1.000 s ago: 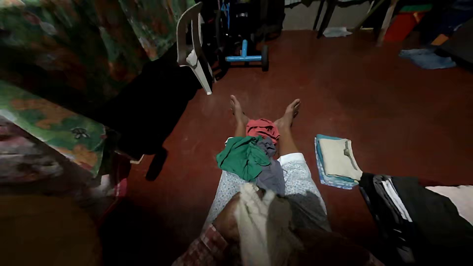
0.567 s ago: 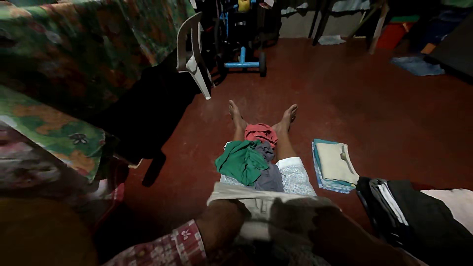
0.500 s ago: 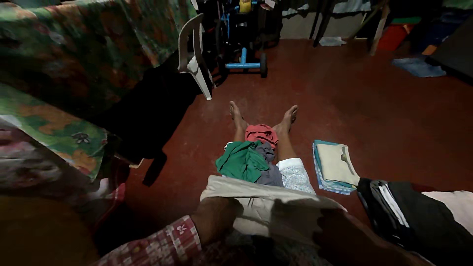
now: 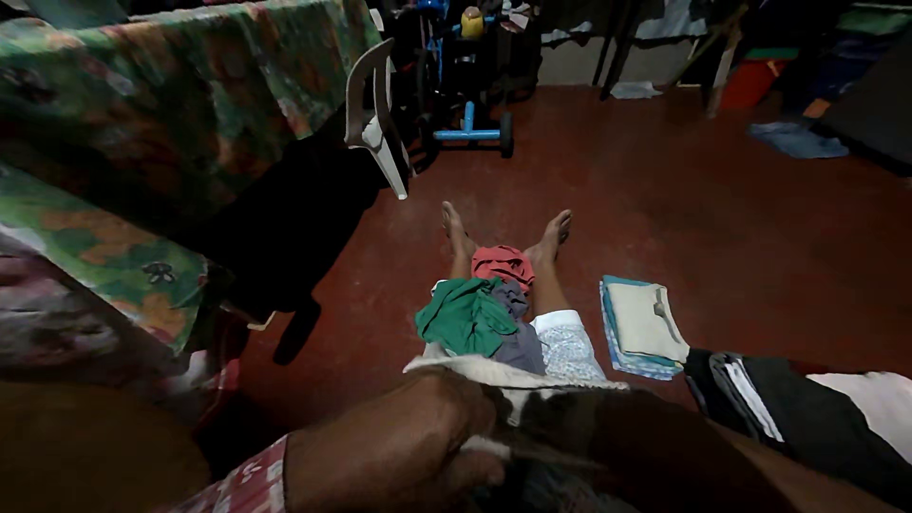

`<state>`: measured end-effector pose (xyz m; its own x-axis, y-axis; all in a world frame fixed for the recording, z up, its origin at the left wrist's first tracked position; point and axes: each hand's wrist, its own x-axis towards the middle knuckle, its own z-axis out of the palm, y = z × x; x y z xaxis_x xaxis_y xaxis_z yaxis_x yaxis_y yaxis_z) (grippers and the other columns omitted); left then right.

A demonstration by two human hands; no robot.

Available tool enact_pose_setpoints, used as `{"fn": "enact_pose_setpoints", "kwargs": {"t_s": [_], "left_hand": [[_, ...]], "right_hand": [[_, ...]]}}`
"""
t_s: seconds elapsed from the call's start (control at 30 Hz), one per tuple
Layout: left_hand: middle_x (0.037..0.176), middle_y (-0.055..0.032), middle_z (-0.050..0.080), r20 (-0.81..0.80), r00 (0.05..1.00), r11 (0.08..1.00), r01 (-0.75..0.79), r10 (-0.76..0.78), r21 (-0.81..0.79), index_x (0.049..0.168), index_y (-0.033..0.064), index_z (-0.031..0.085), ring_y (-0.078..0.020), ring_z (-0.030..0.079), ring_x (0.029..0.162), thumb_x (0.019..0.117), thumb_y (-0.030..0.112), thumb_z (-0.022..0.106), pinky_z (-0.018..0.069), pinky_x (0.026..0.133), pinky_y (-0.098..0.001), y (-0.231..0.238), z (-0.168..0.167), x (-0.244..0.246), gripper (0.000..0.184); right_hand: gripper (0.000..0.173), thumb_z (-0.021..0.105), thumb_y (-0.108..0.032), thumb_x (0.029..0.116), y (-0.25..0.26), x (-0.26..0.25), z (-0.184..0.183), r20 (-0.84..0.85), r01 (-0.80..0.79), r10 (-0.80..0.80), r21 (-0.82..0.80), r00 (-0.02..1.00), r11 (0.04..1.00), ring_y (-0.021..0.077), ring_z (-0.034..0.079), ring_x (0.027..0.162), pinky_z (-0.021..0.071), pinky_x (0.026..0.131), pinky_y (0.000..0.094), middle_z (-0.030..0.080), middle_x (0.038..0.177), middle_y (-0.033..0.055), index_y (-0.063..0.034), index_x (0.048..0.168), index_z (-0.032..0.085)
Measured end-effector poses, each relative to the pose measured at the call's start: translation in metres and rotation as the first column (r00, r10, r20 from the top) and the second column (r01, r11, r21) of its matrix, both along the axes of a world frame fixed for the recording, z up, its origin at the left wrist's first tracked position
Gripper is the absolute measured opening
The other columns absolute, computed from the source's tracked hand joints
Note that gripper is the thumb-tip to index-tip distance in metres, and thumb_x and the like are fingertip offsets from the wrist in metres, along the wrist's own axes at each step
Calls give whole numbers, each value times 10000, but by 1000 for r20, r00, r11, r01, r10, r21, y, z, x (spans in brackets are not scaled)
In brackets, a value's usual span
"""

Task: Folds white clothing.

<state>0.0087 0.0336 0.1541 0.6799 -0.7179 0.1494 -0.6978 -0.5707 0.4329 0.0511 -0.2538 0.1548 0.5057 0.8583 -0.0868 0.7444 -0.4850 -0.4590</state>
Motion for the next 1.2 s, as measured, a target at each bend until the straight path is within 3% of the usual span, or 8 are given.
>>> {"fn": "enact_pose_setpoints", "kwargs": {"t_s": [0.23, 0.4, 0.53, 0.7, 0.87, 0.97, 1.03, 1.2], "left_hand": [[751, -50, 654, 184, 983, 999, 14, -20, 38, 867, 114, 662, -185, 639, 762, 1069, 376, 499, 411, 955, -398, 12, 33, -28, 369], [901, 46, 696, 362, 929, 952, -175, 75, 251, 932, 210, 682, -158, 665, 991, 1066, 475, 405, 411, 997, -525, 45, -3, -17, 406], [874, 40, 688, 424, 905, 946, -162, 29, 281, 874, 202, 650, -162, 666, 966, 1068, 370, 413, 428, 960, -484, 47, -15, -14, 350], [875, -62, 723, 568, 798, 828, -449, 202, 336, 877, 116, 708, -289, 724, 899, 936, 355, 623, 505, 864, -626, 41, 12, -14, 260], [1433, -166, 569, 836, 307, 650, -756, 454, -75, 1402, 93, 569, -390, 437, 1410, 1030, 398, 544, 173, 1188, -640, 30, 76, -15, 483], [1244, -211, 665, 705, 598, 720, -670, 381, 179, 1124, 42, 716, -479, 519, 1314, 911, 363, 713, 87, 1090, -845, 55, 54, 4, 385], [1129, -87, 742, 466, 764, 629, -638, 446, 444, 1052, 151, 776, -356, 621, 1247, 952, 501, 660, 122, 1101, -829, 62, 49, 20, 382], [1081, -77, 748, 442, 767, 689, -627, 465, 363, 1039, 133, 771, -346, 656, 1196, 984, 612, 507, 186, 1067, -833, 62, 44, 36, 550]], "right_hand": [[251, 616, -299, 999, -51, 76, -46, -31, -153, 186, 442, 982, 884, 37, 674, 887, 558, 800, 213, 725, 913, 5, -81, 926, 715], [297, 583, -292, 1045, -59, 61, -20, -141, -235, 452, 699, 881, 676, 84, 671, 1110, 434, 1164, 378, 736, 959, 4, -73, 874, 688], [306, 597, -275, 1032, -70, 54, -17, -255, -263, 498, 608, 829, 749, 55, 627, 844, 525, 790, 234, 642, 806, 24, -60, 824, 661], [234, 635, -206, 972, -83, 63, 2, 250, -46, 59, -54, 967, 997, 405, 717, 818, 568, 695, 608, 723, 915, 194, -6, 1047, 730], [332, 496, -229, 1055, -62, 58, 32, 771, 360, -499, 370, 395, 856, 401, 647, 1051, 501, 909, 555, 660, 1143, 251, 23, 1233, 619], [313, 653, -145, 971, -63, 71, 28, 535, 417, -362, 20, 763, 909, 570, 611, 1064, 391, 885, 798, 652, 1132, 330, 35, 1227, 660], [313, 630, -274, 1013, -56, 89, 27, 318, 322, -230, -274, 920, 906, 472, 647, 1102, 390, 944, 751, 711, 1144, 224, -60, 1225, 718], [293, 567, -292, 1018, -45, 101, 20, 336, 170, -154, -18, 929, 985, 371, 676, 1030, 439, 852, 693, 722, 1051, 132, -71, 1007, 759]]}}
